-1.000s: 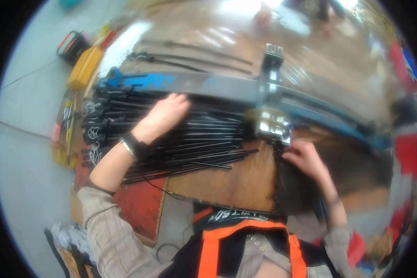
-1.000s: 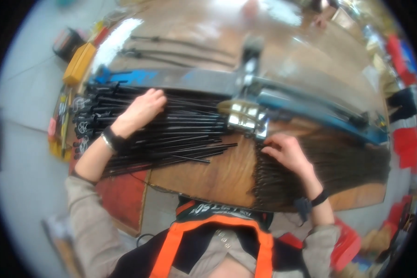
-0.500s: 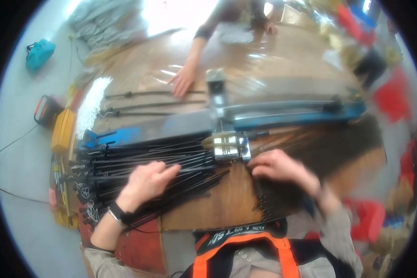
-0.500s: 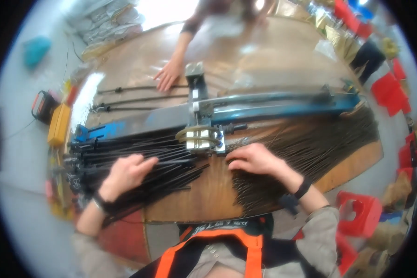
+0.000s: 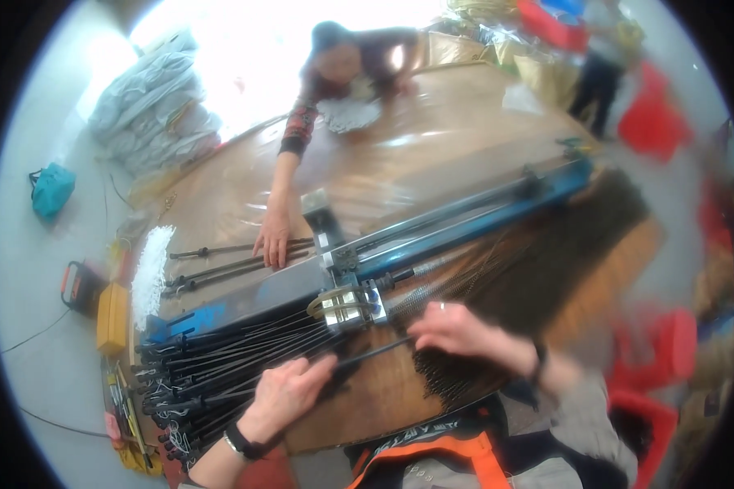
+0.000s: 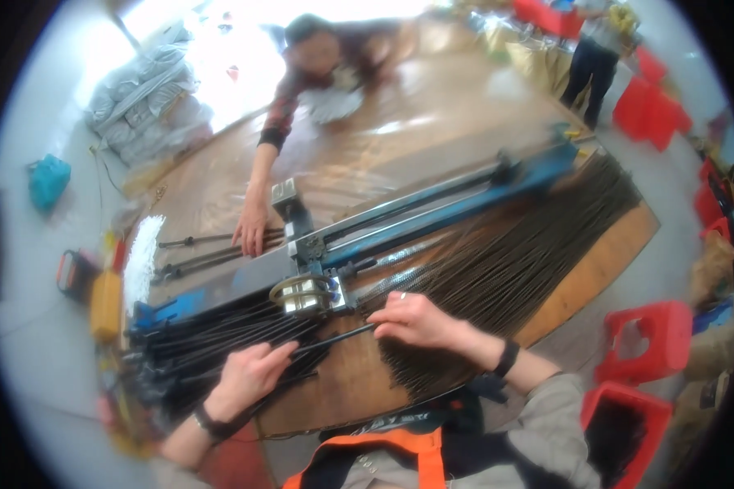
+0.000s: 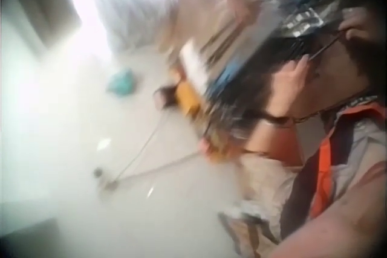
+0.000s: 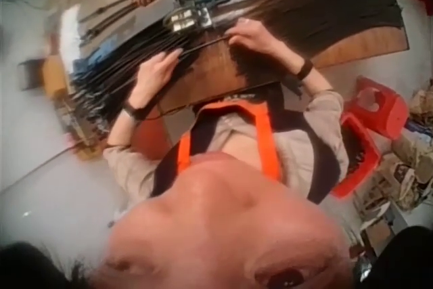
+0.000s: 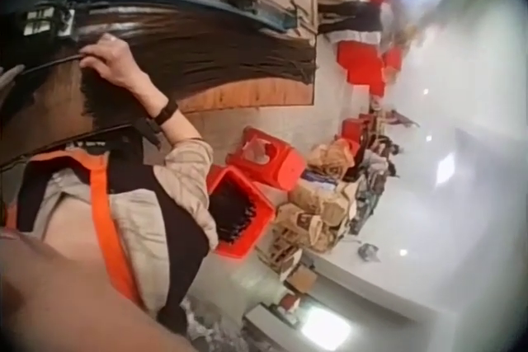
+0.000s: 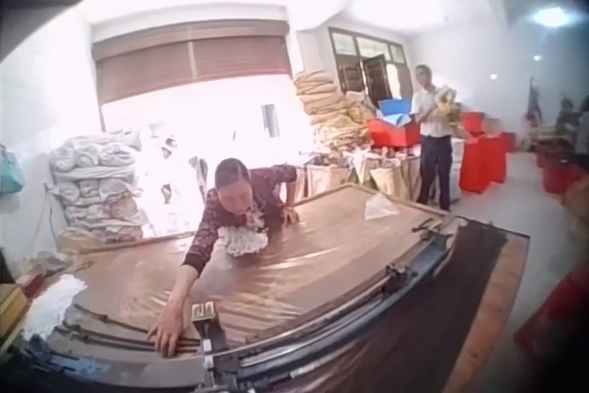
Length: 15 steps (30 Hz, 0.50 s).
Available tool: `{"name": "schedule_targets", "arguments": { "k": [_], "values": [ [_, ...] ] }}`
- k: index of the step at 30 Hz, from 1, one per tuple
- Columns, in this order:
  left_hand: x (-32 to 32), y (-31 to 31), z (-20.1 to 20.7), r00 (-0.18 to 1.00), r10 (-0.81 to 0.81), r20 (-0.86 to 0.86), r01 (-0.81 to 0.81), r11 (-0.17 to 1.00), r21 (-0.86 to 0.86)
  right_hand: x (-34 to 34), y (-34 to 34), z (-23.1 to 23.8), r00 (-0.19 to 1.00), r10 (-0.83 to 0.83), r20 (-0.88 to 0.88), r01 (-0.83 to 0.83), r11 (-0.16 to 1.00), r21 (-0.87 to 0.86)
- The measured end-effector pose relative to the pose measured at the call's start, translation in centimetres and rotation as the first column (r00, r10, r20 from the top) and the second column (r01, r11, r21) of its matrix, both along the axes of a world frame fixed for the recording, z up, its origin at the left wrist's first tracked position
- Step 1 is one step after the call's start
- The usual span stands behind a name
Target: Aligning and cutting bundles of thin black metal rods using a manual cutting apparatus on a workbench.
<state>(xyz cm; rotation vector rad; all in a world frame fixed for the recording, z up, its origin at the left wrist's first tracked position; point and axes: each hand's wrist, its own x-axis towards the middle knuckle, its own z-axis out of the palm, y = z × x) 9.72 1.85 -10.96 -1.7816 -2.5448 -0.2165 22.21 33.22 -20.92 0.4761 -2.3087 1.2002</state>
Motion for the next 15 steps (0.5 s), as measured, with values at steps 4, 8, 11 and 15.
{"name": "schedule_targets", "arguments": {
  "k": [4, 8, 11, 15],
  "values": [
    [0.7, 1.7, -0.6, 0.998, -0.022, 0.067, 0.018, 0.998, 0.058, 1.1, 0.1, -0.3, 0.997, -0.068, 0.043, 0.071, 0.996, -0.06],
    [0.8, 3.6, 0.0, 0.995, -0.045, 0.089, 0.045, 0.999, -0.003, 2.2, 0.8, -0.8, 0.997, -0.063, -0.053, 0.07, 0.99, 0.126],
    [0.9, 5.6, 0.5, 0.984, -0.131, 0.118, 0.144, 0.984, -0.107, 2.5, 0.8, 1.3, 0.99, -0.037, -0.133, 0.081, 0.938, 0.338],
    [0.0, 9.1, 2.8, 0.976, -0.22, -0.01, 0.22, 0.973, 0.066, 0.2, 4.3, 2.3, 0.883, -0.077, -0.462, 0.195, 0.957, 0.213]
  ]
}}
